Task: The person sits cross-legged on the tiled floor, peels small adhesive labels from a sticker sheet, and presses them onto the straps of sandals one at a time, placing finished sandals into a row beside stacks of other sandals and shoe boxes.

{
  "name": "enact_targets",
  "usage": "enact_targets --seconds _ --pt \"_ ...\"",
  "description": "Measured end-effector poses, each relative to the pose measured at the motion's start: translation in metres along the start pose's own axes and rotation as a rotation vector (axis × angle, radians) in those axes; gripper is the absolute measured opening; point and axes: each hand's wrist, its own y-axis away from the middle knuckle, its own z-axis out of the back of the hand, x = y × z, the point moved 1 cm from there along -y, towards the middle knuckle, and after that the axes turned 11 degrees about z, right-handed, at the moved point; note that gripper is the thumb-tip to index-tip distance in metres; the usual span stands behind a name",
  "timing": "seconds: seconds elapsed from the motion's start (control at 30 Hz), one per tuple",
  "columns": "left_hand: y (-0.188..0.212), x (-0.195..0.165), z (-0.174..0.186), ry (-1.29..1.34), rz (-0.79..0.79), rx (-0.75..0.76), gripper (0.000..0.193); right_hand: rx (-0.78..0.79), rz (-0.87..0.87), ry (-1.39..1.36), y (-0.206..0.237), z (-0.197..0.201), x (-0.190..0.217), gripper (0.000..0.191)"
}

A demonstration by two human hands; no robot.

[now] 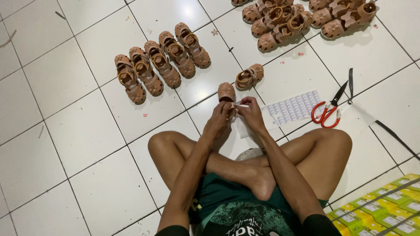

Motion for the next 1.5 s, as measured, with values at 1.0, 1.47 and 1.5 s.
enact_targets --seconds 1.0,1.47,1.5 --pt "0.02 -0.009 0.018 0.37 0.368 -0.067 0.051 0.455 0.089 0.527 0.002 -0.01 0.011 0.062" --pt "0.02 -0.002 0.024 1.05 0.612 0.028 0.059 0.056 0.149 0.259 0.014 -0.022 0.048 0.064" --pt "0.025 -0.013 0.033 1.103 0.58 0.032 0.058 -0.007 0.157 0.238 0.013 -0.022 0.063 0.066"
